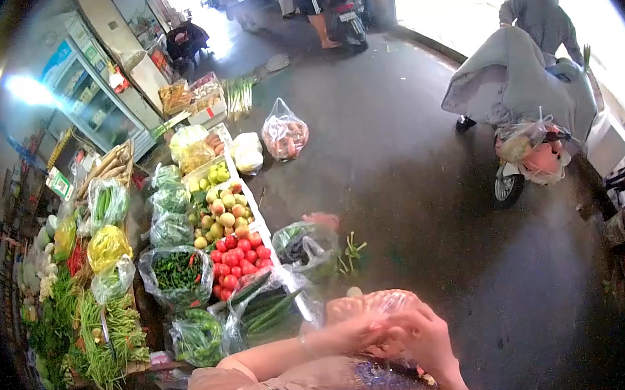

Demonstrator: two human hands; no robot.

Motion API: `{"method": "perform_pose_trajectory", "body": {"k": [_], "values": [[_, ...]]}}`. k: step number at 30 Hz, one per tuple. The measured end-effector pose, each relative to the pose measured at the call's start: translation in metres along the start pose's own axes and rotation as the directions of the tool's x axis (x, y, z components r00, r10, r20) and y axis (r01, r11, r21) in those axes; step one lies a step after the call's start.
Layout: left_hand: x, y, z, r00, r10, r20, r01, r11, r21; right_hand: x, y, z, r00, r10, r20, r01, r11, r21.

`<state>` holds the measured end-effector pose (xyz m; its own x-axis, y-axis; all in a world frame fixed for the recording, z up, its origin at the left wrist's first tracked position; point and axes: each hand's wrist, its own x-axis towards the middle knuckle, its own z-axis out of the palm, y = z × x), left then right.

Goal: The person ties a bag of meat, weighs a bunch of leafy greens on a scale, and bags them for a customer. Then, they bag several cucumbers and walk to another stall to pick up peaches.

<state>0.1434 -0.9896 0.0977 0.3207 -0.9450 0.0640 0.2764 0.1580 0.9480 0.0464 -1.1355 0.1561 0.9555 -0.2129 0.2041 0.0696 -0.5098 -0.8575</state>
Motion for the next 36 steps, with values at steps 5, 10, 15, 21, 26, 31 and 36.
{"method": "perform_pose_trajectory", "body": {"k": [5,10,15,21,26,31,36], "values": [[0.037,0.022,-0.057,0.951,-0.306,0.046,0.305,0.952,0.027,0.021,0.040,0.001,0.890,0.455,-0.008,-0.410,0.809,0.421],[0.073,0.024,-0.096,0.971,-0.212,0.113,0.218,0.975,-0.044,0.040,0.062,0.010,0.740,0.650,0.170,-0.572,0.476,0.668],[0.086,0.025,-0.115,0.943,-0.297,0.148,0.308,0.949,-0.060,0.044,0.086,0.036,0.709,0.671,0.217,-0.637,0.477,0.605],[0.100,0.030,-0.128,0.987,-0.066,0.149,-0.004,0.903,0.430,0.078,0.108,0.018,0.852,0.508,-0.130,-0.412,0.801,0.434],[0.113,0.068,-0.107,0.969,-0.077,0.234,-0.075,0.812,0.579,0.139,0.062,-0.025,0.988,0.113,0.105,-0.144,0.922,0.359],[0.129,0.079,-0.090,0.829,0.345,0.440,-0.541,0.294,0.788,0.148,0.087,-0.038,0.920,0.018,0.392,-0.201,0.880,0.431],[0.142,0.105,-0.067,0.779,0.341,0.527,-0.518,-0.125,0.846,0.156,0.051,-0.075,0.930,0.020,0.366,-0.271,0.708,0.652]]}}
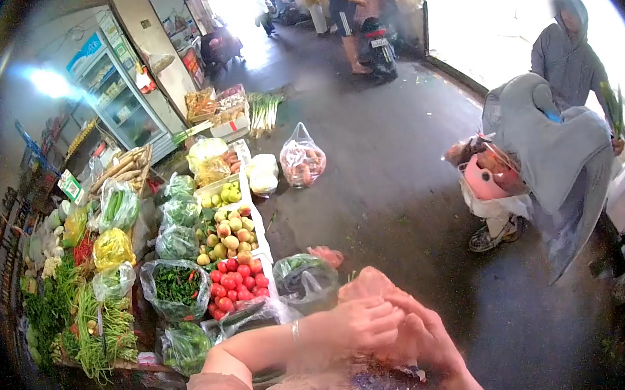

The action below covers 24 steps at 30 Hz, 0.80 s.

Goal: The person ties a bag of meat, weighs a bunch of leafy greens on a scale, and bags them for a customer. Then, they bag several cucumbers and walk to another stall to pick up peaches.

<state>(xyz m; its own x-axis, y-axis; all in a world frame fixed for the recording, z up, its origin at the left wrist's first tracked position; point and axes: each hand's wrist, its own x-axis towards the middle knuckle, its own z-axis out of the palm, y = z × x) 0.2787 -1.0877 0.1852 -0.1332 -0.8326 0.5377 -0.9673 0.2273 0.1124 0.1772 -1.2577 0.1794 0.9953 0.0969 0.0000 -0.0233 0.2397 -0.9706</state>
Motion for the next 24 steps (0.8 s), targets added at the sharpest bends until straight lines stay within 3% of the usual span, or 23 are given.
{"method": "perform_pose_trajectory", "body": {"k": [2,4,5,7,9,10,12,14,16,20,21,22,24], "values": [[0.019,0.000,-0.016,0.989,0.092,-0.114,-0.076,0.987,0.139,-0.003,-0.026,0.008,0.997,0.054,-0.052,-0.046,0.988,0.146],[0.037,0.004,-0.037,0.982,0.132,-0.134,-0.105,0.977,0.187,-0.005,-0.043,0.013,0.996,0.050,-0.070,-0.022,0.935,0.353],[0.044,0.006,-0.041,0.970,0.151,-0.190,-0.099,0.961,0.257,-0.007,-0.028,-0.001,0.997,-0.018,-0.069,0.031,0.982,0.188],[0.053,0.008,-0.041,0.940,0.176,-0.291,-0.055,0.923,0.380,-0.018,-0.028,-0.011,0.998,-0.027,-0.058,0.035,0.990,0.137],[0.050,0.008,-0.034,0.959,0.102,-0.265,0.038,0.879,0.475,-0.025,-0.028,-0.008,0.991,-0.052,-0.121,0.065,0.991,0.113],[0.048,0.008,-0.028,0.965,0.077,-0.250,0.057,0.871,0.489,-0.027,-0.028,-0.004,0.986,-0.041,-0.159,0.062,0.990,0.123],[0.051,0.008,-0.027,0.969,0.048,-0.244,0.089,0.849,0.521,-0.028,-0.035,-0.005,0.982,-0.091,-0.168,0.088,0.996,-0.027],[0.061,0.010,-0.027,0.966,0.009,-0.258,0.127,0.854,0.504,-0.029,-0.044,-0.013,0.993,-0.070,-0.100,0.071,0.997,0.004],[0.072,0.007,-0.027,0.971,0.004,-0.237,0.129,0.830,0.542,-0.025,-0.047,-0.014,0.973,-0.212,-0.091,0.217,0.975,0.048],[0.106,0.012,-0.041,0.965,0.071,-0.251,0.068,0.861,0.505,-0.028,-0.083,-0.013,0.901,-0.355,-0.248,0.331,0.934,-0.136],[0.113,0.015,-0.048,0.973,0.096,-0.211,0.028,0.855,0.517,-0.032,-0.086,-0.021,0.868,-0.459,-0.189,0.406,0.876,-0.260],[0.122,0.018,-0.057,0.978,0.123,-0.171,-0.014,0.849,0.528,-0.031,-0.092,-0.020,0.710,-0.694,-0.118,0.583,0.675,-0.452],[0.135,0.034,-0.082,0.993,0.084,-0.087,-0.032,0.878,0.477,-0.044,-0.129,-0.025,0.670,-0.742,0.007,0.512,0.455,-0.728]]}}
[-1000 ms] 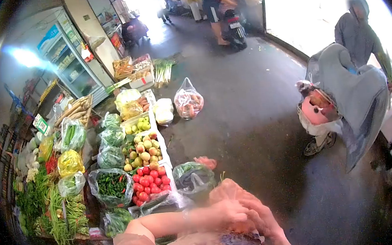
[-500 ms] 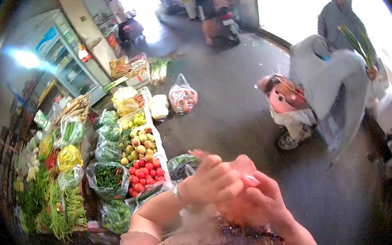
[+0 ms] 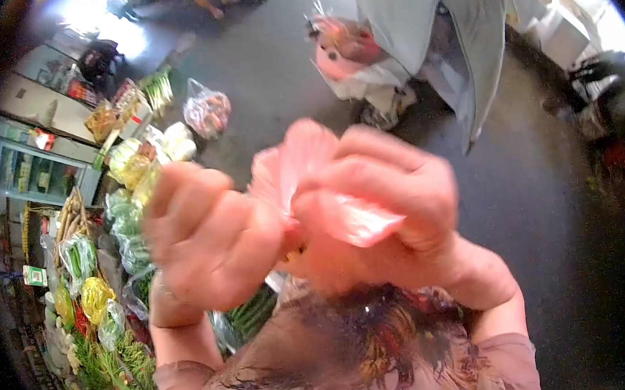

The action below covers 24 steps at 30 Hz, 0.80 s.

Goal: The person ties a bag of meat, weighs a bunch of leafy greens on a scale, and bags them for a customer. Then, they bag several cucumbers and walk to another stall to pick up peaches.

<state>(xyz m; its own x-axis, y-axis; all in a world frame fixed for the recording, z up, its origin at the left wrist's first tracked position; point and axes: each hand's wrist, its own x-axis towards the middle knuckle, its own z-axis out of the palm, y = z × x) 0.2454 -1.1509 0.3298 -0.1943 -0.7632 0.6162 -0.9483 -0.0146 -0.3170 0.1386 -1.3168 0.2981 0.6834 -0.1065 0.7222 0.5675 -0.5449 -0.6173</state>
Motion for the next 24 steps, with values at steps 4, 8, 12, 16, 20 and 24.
{"method": "perform_pose_trajectory", "body": {"k": [4,8,12,16,20,24], "values": [[-0.042,0.014,0.027,0.982,-0.068,0.175,0.129,0.923,-0.364,-0.062,0.060,-0.003,0.899,0.363,-0.244,-0.314,0.924,0.217],[-0.111,0.055,0.072,0.887,-0.281,0.367,0.462,0.564,-0.684,-0.124,0.077,0.017,0.925,0.380,0.001,-0.380,0.925,-0.031],[-0.119,0.066,0.083,0.664,-0.485,0.570,0.685,0.089,-0.723,-0.137,0.075,0.018,0.822,0.569,0.016,-0.560,0.803,0.206],[-0.122,0.073,0.088,0.627,-0.456,0.632,0.618,-0.203,-0.760,-0.126,0.066,0.018,0.802,0.595,0.045,-0.582,0.763,0.280],[-0.127,0.075,0.094,0.568,-0.484,0.666,0.411,-0.535,-0.738,-0.099,0.059,0.027,0.904,0.419,0.087,-0.427,0.898,0.105],[-0.118,0.078,0.097,0.430,-0.349,0.832,0.428,-0.733,-0.529,-0.093,0.065,0.032,0.939,0.273,0.211,-0.285,0.958,0.026]]}}
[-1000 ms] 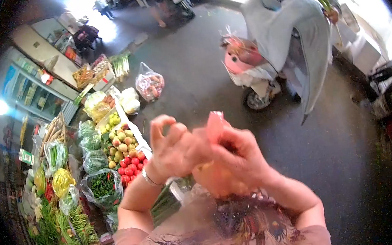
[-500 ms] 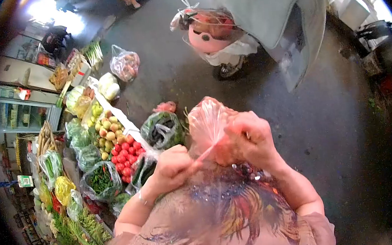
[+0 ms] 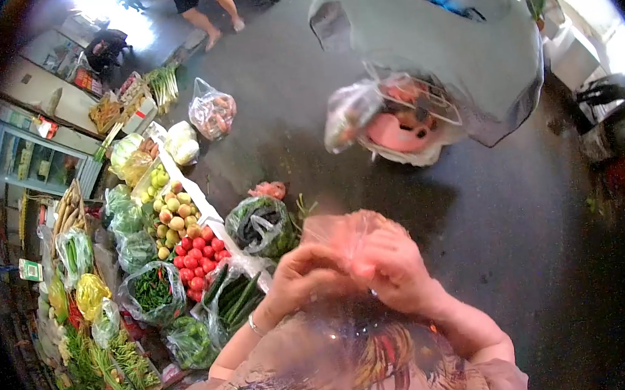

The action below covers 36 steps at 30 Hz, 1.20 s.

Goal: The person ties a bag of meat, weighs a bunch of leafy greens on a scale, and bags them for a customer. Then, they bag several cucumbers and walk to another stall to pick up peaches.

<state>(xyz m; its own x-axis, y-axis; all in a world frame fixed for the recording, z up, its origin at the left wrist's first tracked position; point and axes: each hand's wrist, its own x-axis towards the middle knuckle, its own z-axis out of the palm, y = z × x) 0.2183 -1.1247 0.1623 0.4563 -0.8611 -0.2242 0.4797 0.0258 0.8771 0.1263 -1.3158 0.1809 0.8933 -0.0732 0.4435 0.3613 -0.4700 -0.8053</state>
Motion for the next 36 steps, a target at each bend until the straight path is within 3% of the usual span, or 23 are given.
{"method": "perform_pose_trajectory", "body": {"k": [2,4,6,8,9,10,12,13,14,17,19,21,22,25,28,30,32,33,34,36], "values": [[0.001,-0.009,0.001,1.000,0.009,-0.004,-0.009,0.995,0.101,0.004,-0.001,0.006,0.998,-0.057,0.026,0.058,0.997,-0.044],[0.006,-0.016,0.002,0.972,0.232,0.031,-0.221,0.863,0.454,0.006,-0.001,0.010,0.989,-0.110,0.094,0.119,0.988,-0.096],[0.006,-0.014,0.004,0.972,0.235,0.008,-0.194,0.780,0.595,0.010,-0.002,0.010,0.989,-0.125,0.084,0.136,0.982,-0.135],[0.008,-0.029,-0.001,0.952,0.306,0.034,-0.274,0.791,0.548,0.013,-0.002,0.007,0.989,-0.130,0.067,0.140,0.973,-0.181],[0.008,-0.034,-0.003,0.924,0.381,0.041,-0.349,0.793,0.499,0.015,0.000,0.007,0.998,-0.040,0.045,0.048,0.980,-0.192],[0.009,-0.036,-0.004,0.925,0.377,0.056,-0.354,0.794,0.495,0.014,0.002,0.005,0.999,0.048,0.024,-0.043,0.979,-0.199],[0.008,-0.037,-0.009,0.937,0.346,0.045,-0.334,0.853,0.402,0.001,0.018,0.007,0.999,0.026,0.027,-0.020,0.975,-0.219],[0.005,-0.032,-0.005,0.975,0.218,-0.044,-0.198,0.940,0.279,-0.007,0.024,0.007,0.991,0.031,0.133,0.003,0.967,-0.254],[0.005,-0.033,-0.004,0.976,0.214,-0.038,-0.195,0.941,0.277,-0.010,0.026,0.005,0.970,0.041,0.238,0.029,0.958,-0.285],[0.008,-0.034,-0.006,0.981,0.175,-0.087,-0.152,0.962,0.225,-0.007,0.015,0.000,0.986,0.074,0.148,-0.038,0.972,-0.230],[0.011,-0.038,-0.010,0.989,0.117,-0.087,-0.108,0.989,0.105,-0.013,0.015,0.001,0.988,0.111,0.107,-0.089,0.978,-0.188],[0.013,-0.028,-0.004,0.995,0.037,-0.091,-0.043,0.997,-0.066,-0.023,0.018,0.007,0.987,0.137,0.079,-0.135,0.990,-0.031],[0.015,-0.028,-0.004,0.995,0.040,-0.088,-0.045,0.997,-0.063,-0.025,0.017,0.006,0.988,0.134,0.076,-0.132,0.991,-0.033],[0.014,-0.037,-0.004,0.994,-0.069,-0.086,0.037,0.943,-0.330,-0.034,0.019,0.003,0.983,0.115,0.141,-0.125,0.990,0.063],[0.014,-0.041,-0.005,0.998,0.014,-0.066,-0.024,0.986,-0.166,-0.044,0.023,0.003,0.955,0.195,0.223,-0.224,0.968,0.113],[0.014,-0.035,-0.003,0.997,-0.035,-0.071,0.024,0.988,-0.153,-0.041,0.022,-0.004,0.947,0.188,0.260,-0.225,0.967,0.119],[0.013,-0.038,-0.006,0.997,0.007,-0.071,0.001,0.994,0.109,-0.035,0.020,-0.008,0.937,0.275,0.213,-0.304,0.945,0.119],[0.013,-0.035,-0.003,0.996,0.039,-0.079,-0.024,0.983,0.183,-0.030,0.023,-0.008,0.966,0.191,0.176,-0.199,0.979,0.033],[0.012,-0.034,-0.002,0.996,0.046,-0.072,-0.032,0.982,0.187,-0.028,0.025,-0.006,0.968,0.185,0.170,-0.192,0.981,0.027],[0.012,-0.034,-0.001,0.997,0.044,-0.064,-0.033,0.985,0.169,-0.028,0.030,0.000,0.900,0.264,0.348,-0.239,0.964,-0.113]]}}
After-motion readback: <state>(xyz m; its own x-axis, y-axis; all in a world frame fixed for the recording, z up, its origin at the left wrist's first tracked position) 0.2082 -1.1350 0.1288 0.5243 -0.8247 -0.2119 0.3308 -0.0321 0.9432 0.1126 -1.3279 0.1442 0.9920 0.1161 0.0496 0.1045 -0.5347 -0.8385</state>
